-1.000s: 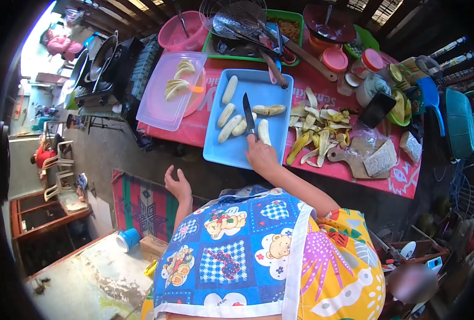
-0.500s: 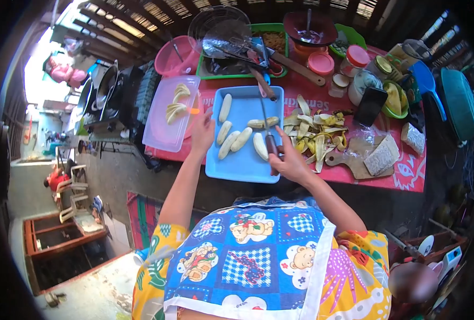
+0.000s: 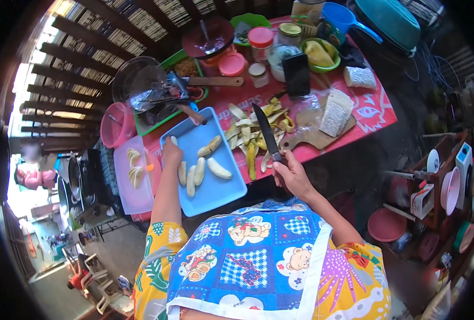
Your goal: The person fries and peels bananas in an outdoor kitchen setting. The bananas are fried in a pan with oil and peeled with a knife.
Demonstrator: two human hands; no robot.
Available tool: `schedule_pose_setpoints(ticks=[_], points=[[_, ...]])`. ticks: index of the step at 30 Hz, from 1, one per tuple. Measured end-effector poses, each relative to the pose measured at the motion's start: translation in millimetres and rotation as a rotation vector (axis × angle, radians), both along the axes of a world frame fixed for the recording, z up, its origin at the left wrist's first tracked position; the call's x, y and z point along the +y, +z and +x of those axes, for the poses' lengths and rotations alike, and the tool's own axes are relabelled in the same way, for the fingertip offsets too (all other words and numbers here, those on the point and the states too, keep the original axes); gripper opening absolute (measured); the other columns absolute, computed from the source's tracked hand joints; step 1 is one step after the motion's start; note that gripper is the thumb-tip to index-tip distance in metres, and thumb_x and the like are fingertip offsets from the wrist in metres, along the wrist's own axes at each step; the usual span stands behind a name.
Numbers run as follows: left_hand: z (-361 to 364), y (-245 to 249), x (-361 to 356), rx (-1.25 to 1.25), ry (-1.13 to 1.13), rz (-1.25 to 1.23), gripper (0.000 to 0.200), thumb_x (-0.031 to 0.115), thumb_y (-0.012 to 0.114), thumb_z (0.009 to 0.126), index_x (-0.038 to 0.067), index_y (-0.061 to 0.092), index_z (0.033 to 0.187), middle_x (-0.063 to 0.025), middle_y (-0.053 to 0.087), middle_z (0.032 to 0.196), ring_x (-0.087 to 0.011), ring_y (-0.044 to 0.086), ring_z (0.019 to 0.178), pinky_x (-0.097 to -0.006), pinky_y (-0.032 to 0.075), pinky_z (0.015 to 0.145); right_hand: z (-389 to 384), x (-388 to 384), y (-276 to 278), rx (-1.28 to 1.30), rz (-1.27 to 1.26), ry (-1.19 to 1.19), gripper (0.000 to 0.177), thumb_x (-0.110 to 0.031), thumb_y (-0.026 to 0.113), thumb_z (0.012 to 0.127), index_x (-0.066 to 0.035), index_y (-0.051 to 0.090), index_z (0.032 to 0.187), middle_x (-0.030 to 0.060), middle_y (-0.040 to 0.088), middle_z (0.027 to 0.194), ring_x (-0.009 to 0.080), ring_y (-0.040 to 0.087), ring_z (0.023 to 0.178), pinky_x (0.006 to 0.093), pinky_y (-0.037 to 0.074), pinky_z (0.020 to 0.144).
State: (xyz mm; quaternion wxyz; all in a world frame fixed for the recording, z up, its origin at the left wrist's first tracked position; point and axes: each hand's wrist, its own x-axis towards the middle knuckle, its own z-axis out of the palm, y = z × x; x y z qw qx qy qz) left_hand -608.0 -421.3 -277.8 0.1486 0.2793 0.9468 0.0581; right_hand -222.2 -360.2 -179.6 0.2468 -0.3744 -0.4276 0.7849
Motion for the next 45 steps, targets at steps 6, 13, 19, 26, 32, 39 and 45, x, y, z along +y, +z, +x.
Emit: schedule_pose_setpoints(ticks=[6, 13, 19, 26, 32, 39, 45], points=[[-10.4, 11.0, -12.6, 0.009, -0.006, 0.38, 0.068, 0.003, 0.062, 0.068, 0.013, 0.033, 0.129, -0.0184, 0.048, 0.115, -0.0358, 0.048, 0.104, -0.0438, 0.038, 0.091, -3.8, 35.3, 9.4, 0.094, 0.081, -0.038, 0.016, -0.015, 0.043, 0.092, -0.004, 0.043, 0.103, 0.0011, 0.049, 0.067, 0.0056, 0.046, 0.05, 0.0191, 0.038, 0.045], [98.3, 108.1, 12.9, -1.382, 0.347, 1.199, 0.059, -0.001, 0.056, 0.076, 0.017, 0.033, 0.127, -0.0045, 0.048, 0.105, -0.0197, 0.049, 0.101, -0.0417, 0.043, 0.086, -39.2, 65.6, 15.6, 0.051, 0.157, 0.276, 0.019, -0.011, 0.051, 0.084, -0.005, 0.046, 0.102, -0.0003, 0.049, 0.065, 0.0043, 0.046, 0.053, 0.0192, 0.04, 0.049], [159.9, 117.0, 32.8, -1.579, 0.46, 1.35, 0.062, -0.004, 0.052, 0.074, 0.02, 0.029, 0.127, -0.0058, 0.043, 0.104, -0.0224, 0.048, 0.098, -0.043, 0.043, 0.087, -72.6, 55.7, 27.9, -0.122, 0.421, 0.456, 0.041, -0.022, 0.068, 0.077, -0.005, 0.045, 0.106, -0.0024, 0.05, 0.069, 0.0037, 0.046, 0.05, 0.0193, 0.037, 0.044], [208.3, 135.9, 41.4, -1.419, 0.536, 1.5, 0.041, 0.012, 0.049, 0.088, 0.017, 0.031, 0.124, -0.0063, 0.044, 0.098, -0.0203, 0.05, 0.094, -0.039, 0.042, 0.088, -66.5, 66.8, 21.8, -0.014, 0.178, 0.451, 0.042, -0.021, 0.07, 0.075, -0.005, 0.051, 0.108, -0.0013, 0.053, 0.071, 0.0036, 0.047, 0.052, 0.019, 0.039, 0.045], [196.8, 167.1, 18.8, -1.689, 0.345, 1.442, 0.075, 0.068, 0.029, 0.081, 0.001, 0.048, 0.11, -0.0147, 0.051, 0.112, -0.0259, 0.048, 0.104, -0.0404, 0.036, 0.092, -57.8, 118.6, 35.1, 0.11, 0.091, 0.794, 0.041, -0.017, 0.068, 0.075, -0.001, 0.053, 0.109, -0.0021, 0.052, 0.063, 0.0037, 0.047, 0.046, 0.0177, 0.038, 0.041], [182.5, 160.5, 18.3, -1.905, -0.045, 0.663, 0.084, 0.071, 0.025, 0.078, 0.006, 0.031, 0.131, -0.015, 0.047, 0.121, -0.0294, 0.049, 0.109, -0.0402, 0.04, 0.09, -95.1, 148.1, 71.3, -0.018, 0.656, 1.323, 0.037, -0.021, 0.07, 0.074, -0.002, 0.057, 0.103, 0.0037, 0.058, 0.072, 0.0092, 0.052, 0.057, 0.0242, 0.042, 0.052], [210.8, 111.7, 12.5, -1.678, 0.469, 1.134, 0.046, 0.054, 0.03, 0.089, 0.027, 0.035, 0.126, -0.0041, 0.052, 0.089, -0.016, 0.053, 0.069, -0.032, 0.046, 0.063, -83.1, 123.8, 72.2, -0.148, 0.947, 0.89, 0.035, -0.021, 0.061, 0.082, -0.002, 0.044, 0.107, 0.0061, 0.053, 0.065, 0.0137, 0.051, 0.063, 0.0284, 0.043, 0.06]])
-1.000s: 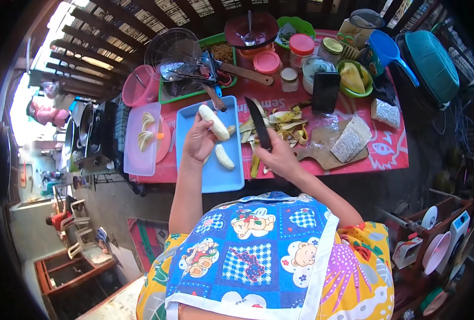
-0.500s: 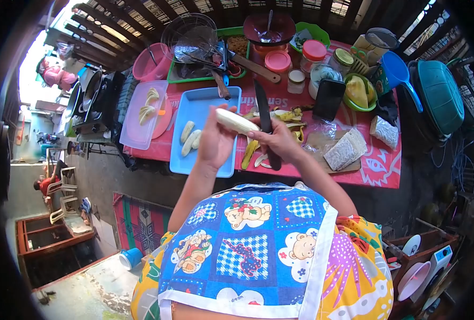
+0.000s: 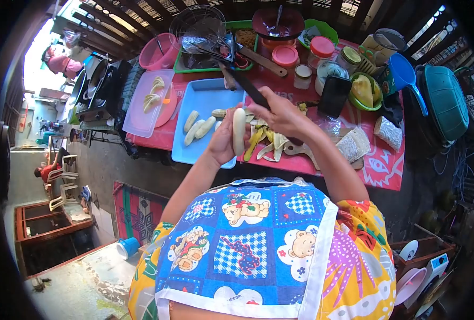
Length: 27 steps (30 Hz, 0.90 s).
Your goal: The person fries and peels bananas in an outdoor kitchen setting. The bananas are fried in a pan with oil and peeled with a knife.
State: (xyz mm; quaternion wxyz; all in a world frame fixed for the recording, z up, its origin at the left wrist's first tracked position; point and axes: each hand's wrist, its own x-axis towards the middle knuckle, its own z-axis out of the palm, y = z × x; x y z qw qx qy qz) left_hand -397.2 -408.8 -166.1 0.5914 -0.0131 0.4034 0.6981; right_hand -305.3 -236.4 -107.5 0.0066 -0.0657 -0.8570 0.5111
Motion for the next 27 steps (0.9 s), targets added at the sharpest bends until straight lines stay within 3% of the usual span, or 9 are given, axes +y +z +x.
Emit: schedule_pose_setpoints(ticks=[2, 3, 4, 6, 9, 12, 19, 27], points=[[1.2, -18.8, -3.2, -0.104, 0.114, 0.117, 0.034, 0.046, 0.034, 0.091, 0.029, 0.039, 0.121, -0.0026, 0.051, 0.085, -0.0149, 0.051, 0.066, -0.0324, 0.046, 0.06, 16.0, -12.9, -14.9, -0.07, -0.114, -0.199, 0.025, -0.019, 0.053, 0.087, -0.002, 0.044, 0.102, 0.004, 0.049, 0.06, 0.0162, 0.052, 0.058, 0.0311, 0.042, 0.054], [0.2, -23.8, -4.1, -0.187, 0.231, 0.137, 0.033, 0.045, 0.035, 0.091, 0.029, 0.04, 0.119, -0.0029, 0.051, 0.085, -0.0154, 0.052, 0.067, -0.0327, 0.046, 0.061, 26.8, -25.1, -25.1, -0.008, -0.092, -0.194, 0.019, -0.015, 0.046, 0.089, -0.002, 0.042, 0.102, 0.0077, 0.053, 0.06, 0.0226, 0.055, 0.053, 0.0352, 0.041, 0.049], [0.8, -21.3, -3.8, -0.27, 0.349, 0.158, 0.032, 0.044, 0.036, 0.091, 0.028, 0.042, 0.118, -0.0032, 0.052, 0.085, -0.0159, 0.052, 0.068, -0.033, 0.047, 0.062, 35.8, -36.7, -32.1, -0.01, -0.088, -0.187, 0.019, -0.015, 0.046, 0.089, -0.002, 0.042, 0.102, 0.0077, 0.053, 0.06, 0.0226, 0.055, 0.053, 0.0352, 0.041, 0.049], [1.5, -18.3, -0.4, -0.197, 0.45, 0.073, 0.026, 0.039, 0.041, 0.091, 0.022, 0.045, 0.111, -0.0053, 0.05, 0.088, -0.0169, 0.052, 0.071, -0.0324, 0.048, 0.061, 51.1, -55.5, -43.9, -0.12, -0.046, -0.183, 0.023, -0.016, 0.044, 0.088, -0.001, 0.041, 0.105, 0.0227, 0.057, 0.07, 0.0405, 0.056, 0.067, 0.0455, 0.042, 0.059], [-3.8, -16.1, 2.0, -0.086, 0.636, -0.11, 0.022, 0.026, 0.037, 0.089, 0.009, 0.043, 0.103, -0.0071, 0.05, 0.098, -0.019, 0.049, 0.084, -0.0345, 0.048, 0.063, 61.8, -77.6, -59.9, -0.11, 0.167, -0.257, 0.024, -0.015, 0.043, 0.087, -0.004, 0.039, 0.109, 0.022, 0.058, 0.066, 0.0428, 0.056, 0.064, 0.0499, 0.042, 0.056], [-9.6, -24.9, -3.5, -0.113, 0.642, -0.086, 0.024, 0.031, 0.037, 0.091, 0.012, 0.042, 0.104, -0.0062, 0.049, 0.098, -0.018, 0.048, 0.081, -0.0353, 0.047, 0.064, 63.9, -89.2, -54.1, -0.186, 0.268, -0.251, 0.027, -0.016, 0.043, 0.087, -0.007, 0.038, 0.112, 0.0233, 0.058, 0.066, 0.0419, 0.057, 0.064, 0.0509, 0.042, 0.057], [-5.4, -10.0, 5.3, -0.062, 0.789, -0.151, 0.028, 0.042, 0.034, 0.092, 0.017, 0.045, 0.098, -0.0021, 0.05, 0.088, -0.0134, 0.05, 0.073, -0.0333, 0.047, 0.065, 67.6, -100.9, -44.8, -0.239, 0.308, -0.186, 0.025, -0.017, 0.042, 0.088, -0.013, 0.041, 0.113, 0.0185, 0.059, 0.096, 0.0382, 0.058, 0.079, 0.047, 0.045, 0.064], [-5.2, -1.5, 6.4, -0.123, 0.813, -0.004, 0.028, 0.042, 0.035, 0.092, 0.016, 0.043, 0.099, -0.0013, 0.049, 0.081, -0.0124, 0.05, 0.068, -0.0343, 0.047, 0.072, 64.9, -99.1, -43.1, -0.244, 0.314, -0.211, 0.026, -0.015, 0.042, 0.087, -0.013, 0.041, 0.114, 0.0183, 0.059, 0.097, 0.0383, 0.058, 0.08, 0.0467, 0.046, 0.065]])
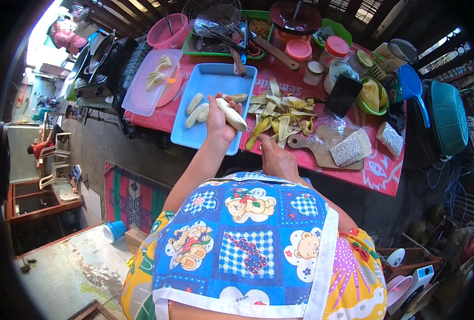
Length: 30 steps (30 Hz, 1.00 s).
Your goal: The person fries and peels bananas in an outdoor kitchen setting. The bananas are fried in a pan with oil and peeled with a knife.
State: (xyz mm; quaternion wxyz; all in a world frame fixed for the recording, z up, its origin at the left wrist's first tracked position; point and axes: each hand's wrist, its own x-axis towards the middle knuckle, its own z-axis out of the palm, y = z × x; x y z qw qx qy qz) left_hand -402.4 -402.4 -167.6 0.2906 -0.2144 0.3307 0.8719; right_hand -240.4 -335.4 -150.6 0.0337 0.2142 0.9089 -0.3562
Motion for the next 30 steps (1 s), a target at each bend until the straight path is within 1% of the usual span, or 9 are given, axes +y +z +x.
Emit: schedule_pose_setpoints(ticks=[4, 10, 12, 16, 18, 22, 26, 28, 30], points=[[1.4, 2.2, 3.5, -0.004, 0.005, 0.023, 0.026, 0.04, 0.036, 0.092, 0.016, 0.043, 0.099, -0.0014, 0.049, 0.08, -0.0126, 0.05, 0.068, -0.0348, 0.047, 0.073, 0.3, 2.9, 0.5, -0.003, 0.002, 0.019, 0.028, -0.013, 0.043, 0.086, -0.012, 0.041, 0.114, 0.0173, 0.058, 0.096, 0.0373, 0.058, 0.08, 0.0461, 0.046, 0.065], [0.1, -1.8, 6.2, -0.009, 0.003, 0.038, 0.024, 0.036, 0.037, 0.093, 0.014, 0.044, 0.097, -0.0024, 0.049, 0.08, -0.0125, 0.051, 0.068, -0.0306, 0.049, 0.068, -0.2, 6.5, -3.6, 0.043, 0.03, 0.031, 0.032, -0.008, 0.044, 0.082, -0.011, 0.041, 0.114, 0.0159, 0.058, 0.094, 0.0361, 0.059, 0.079, 0.0449, 0.046, 0.063], [0.6, -4.1, 6.7, -0.037, -0.004, 0.103, 0.023, 0.035, 0.036, 0.093, 0.014, 0.045, 0.096, -0.0031, 0.05, 0.081, -0.0123, 0.051, 0.067, -0.0288, 0.049, 0.066, -0.9, 7.6, -7.0, 0.062, 0.034, 0.033, 0.032, -0.008, 0.045, 0.082, -0.011, 0.041, 0.114, 0.0159, 0.058, 0.092, 0.0359, 0.059, 0.078, 0.0446, 0.046, 0.062], [2.4, -3.8, 7.7, -0.089, -0.006, 0.108, 0.023, 0.034, 0.037, 0.093, 0.013, 0.046, 0.095, -0.0033, 0.052, 0.082, -0.0124, 0.051, 0.066, -0.0275, 0.049, 0.063, -3.1, 8.0, -10.3, 0.089, 0.055, 0.032, 0.035, -0.006, 0.047, 0.079, -0.01, 0.041, 0.114, 0.0156, 0.057, 0.089, 0.0351, 0.059, 0.076, 0.0439, 0.047, 0.06], [2.8, -4.2, 7.5, -0.168, -0.005, 0.163, 0.022, 0.033, 0.039, 0.093, 0.013, 0.048, 0.093, -0.0031, 0.052, 0.082, -0.0122, 0.051, 0.066, -0.0259, 0.05, 0.061, -4.0, 8.4, -13.3, 0.121, 0.059, 0.036, 0.036, -0.005, 0.047, 0.079, -0.01, 0.041, 0.114, 0.0155, 0.057, 0.089, 0.0348, 0.059, 0.076, 0.0439, 0.047, 0.06], [3.3, -5.0, 6.6, -0.193, -0.008, 0.182, 0.022, 0.032, 0.04, 0.092, 0.012, 0.049, 0.092, -0.0029, 0.052, 0.081, -0.0117, 0.051, 0.066, -0.0255, 0.051, 0.061, -6.6, 8.2, -13.7, 0.19, 0.061, 0.048, 0.037, -0.004, 0.048, 0.077, -0.01, 0.042, 0.113, 0.0144, 0.057, 0.086, 0.034, 0.059, 0.074, 0.0436, 0.047, 0.06], [1.5, -4.2, 5.9, -0.24, -0.007, 0.222, 0.021, 0.033, 0.041, 0.092, 0.013, 0.047, 0.093, -0.0036, 0.052, 0.081, -0.0117, 0.052, 0.064, -0.0259, 0.051, 0.06, -10.2, 7.5, -12.5, 0.147, 0.062, 0.056, 0.038, -0.003, 0.048, 0.076, -0.01, 0.042, 0.113, 0.0135, 0.057, 0.085, 0.0337, 0.059, 0.074, 0.0431, 0.047, 0.059], [0.9, -2.8, 5.9, -0.266, 0.002, 0.228, 0.021, 0.034, 0.041, 0.092, 0.014, 0.046, 0.094, -0.0042, 0.052, 0.081, -0.0122, 0.052, 0.063, -0.026, 0.051, 0.059, -11.5, 7.1, -16.8, 0.204, 0.09, 0.057, 0.038, -0.002, 0.047, 0.076, -0.01, 0.042, 0.113, 0.0129, 0.057, 0.085, 0.0335, 0.059, 0.073, 0.043, 0.047, 0.059], [1.1, -2.1, 5.0, -0.275, 0.004, 0.237, 0.021, 0.034, 0.041, 0.092, 0.014, 0.046, 0.094, -0.0043, 0.053, 0.081, -0.0124, 0.053, 0.064, -0.0266, 0.051, 0.06, -13.0, 6.2, -16.6, 0.2, 0.094, 0.057, 0.038, -0.002, 0.047, 0.076, -0.01, 0.042, 0.112, 0.0129, 0.057, 0.085, 0.0334, 0.059, 0.073, 0.043, 0.047, 0.058]])
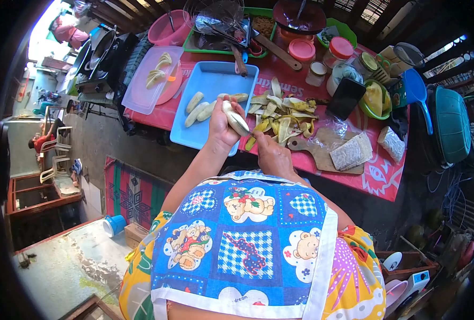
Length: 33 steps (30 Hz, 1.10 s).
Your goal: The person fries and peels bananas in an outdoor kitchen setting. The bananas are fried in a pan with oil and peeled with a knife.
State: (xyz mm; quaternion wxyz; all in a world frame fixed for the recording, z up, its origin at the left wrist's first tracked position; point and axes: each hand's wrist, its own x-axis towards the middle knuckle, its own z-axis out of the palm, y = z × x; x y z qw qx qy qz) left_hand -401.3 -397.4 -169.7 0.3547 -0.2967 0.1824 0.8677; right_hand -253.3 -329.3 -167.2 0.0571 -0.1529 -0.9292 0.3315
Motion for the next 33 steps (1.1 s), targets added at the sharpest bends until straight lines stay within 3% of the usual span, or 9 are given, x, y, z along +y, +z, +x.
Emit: schedule_pose_setpoints(ticks=[7, 10, 13, 15, 18, 25, 28, 30, 33], points=[[0.3, -0.1, -5.1, -0.045, -0.001, 0.039, 0.022, 0.034, 0.038, 0.093, 0.014, 0.048, 0.092, -0.0044, 0.054, 0.082, -0.0122, 0.053, 0.064, -0.0271, 0.051, 0.06, -7.4, -3.8, -5.5, 0.047, 0.038, 0.004, 0.035, -0.002, 0.047, 0.076, -0.01, 0.043, 0.11, 0.012, 0.057, 0.084, 0.0318, 0.06, 0.071, 0.0425, 0.047, 0.056], [1.7, 0.3, -8.8, -0.05, -0.012, 0.122, 0.023, 0.034, 0.036, 0.093, 0.013, 0.047, 0.093, -0.0057, 0.053, 0.085, -0.0154, 0.056, 0.072, -0.0316, 0.053, 0.067, -10.2, -5.0, -6.3, 0.023, 0.061, 0.011, 0.034, -0.002, 0.047, 0.076, -0.01, 0.043, 0.109, 0.0113, 0.057, 0.083, 0.0311, 0.06, 0.07, 0.0421, 0.047, 0.055], [4.5, 6.5, -6.4, 0.025, -0.001, -0.021, 0.026, 0.03, 0.033, 0.094, 0.009, 0.047, 0.092, -0.0062, 0.056, 0.088, -0.0214, 0.058, 0.089, -0.0385, 0.051, 0.08, -12.4, -6.5, -6.0, 0.022, 0.075, 0.016, 0.033, -0.002, 0.048, 0.076, -0.01, 0.044, 0.108, 0.0109, 0.057, 0.083, 0.031, 0.06, 0.069, 0.0417, 0.048, 0.054], [5.0, 9.6, -6.3, 0.021, 0.0, -0.023, 0.028, 0.031, 0.03, 0.094, 0.008, 0.046, 0.092, -0.0071, 0.056, 0.088, -0.0281, 0.054, 0.103, -0.0476, 0.043, 0.091, -13.5, -7.3, -8.0, 0.031, 0.075, 0.017, 0.033, -0.003, 0.049, 0.076, -0.01, 0.044, 0.108, 0.0107, 0.057, 0.083, 0.0311, 0.06, 0.068, 0.0416, 0.048, 0.053], [4.9, 11.6, -7.5, 0.002, -0.017, -0.017, 0.028, 0.032, 0.028, 0.094, 0.009, 0.045, 0.093, -0.0065, 0.058, 0.087, -0.0314, 0.05, 0.109, -0.0529, 0.034, 0.097, -16.6, -8.6, -8.1, 0.049, 0.064, 0.016, 0.032, -0.003, 0.049, 0.076, -0.01, 0.044, 0.107, 0.0105, 0.057, 0.082, 0.0313, 0.06, 0.067, 0.0415, 0.048, 0.053], [5.3, 3.8, -13.8, 0.031, -0.118, -0.116, 0.024, 0.037, 0.029, 0.094, 0.018, 0.042, 0.099, 0.0006, 0.056, 0.095, -0.0207, 0.053, 0.103, -0.0449, 0.033, 0.092, -23.3, -11.8, -11.0, 0.046, 0.054, -0.009, 0.027, -0.005, 0.049, 0.078, -0.01, 0.044, 0.104, 0.0106, 0.057, 0.081, 0.031, 0.06, 0.066, 0.0411, 0.047, 0.053], [6.7, 0.9, -15.7, 0.024, -0.117, -0.162, 0.025, 0.036, 0.031, 0.093, 0.018, 0.048, 0.088, 0.0049, 0.061, 0.089, -0.0203, 0.051, 0.108, -0.0446, 0.025, 0.098, -24.6, -12.6, -12.6, 0.026, 0.046, 0.001, 0.028, -0.005, 0.049, 0.078, -0.01, 0.043, 0.104, 0.0106, 0.057, 0.081, 0.0304, 0.06, 0.066, 0.0413, 0.047, 0.053], [5.8, -1.5, -18.2, 0.044, -0.141, -0.14, 0.024, 0.037, 0.031, 0.094, 0.017, 0.044, 0.099, 0.0009, 0.057, 0.095, -0.0186, 0.054, 0.1, -0.0376, 0.039, 0.081, -26.5, -12.9, -15.6, 0.032, 0.041, 0.006, 0.028, -0.005, 0.049, 0.078, -0.01, 0.043, 0.105, 0.0105, 0.057, 0.081, 0.0301, 0.06, 0.067, 0.0414, 0.047, 0.054], [5.8, -2.5, -19.0, 0.049, -0.121, -0.102, 0.024, 0.035, 0.031, 0.094, 0.015, 0.043, 0.099, -0.002, 0.057, 0.094, -0.0202, 0.054, 0.1, -0.0359, 0.042, 0.082, -29.4, -13.4, -17.2, 0.032, 0.047, 0.015, 0.029, -0.005, 0.049, 0.078, -0.01, 0.043, 0.106, 0.0102, 0.058, 0.082, 0.0296, 0.061, 0.068, 0.0416, 0.047, 0.055]])
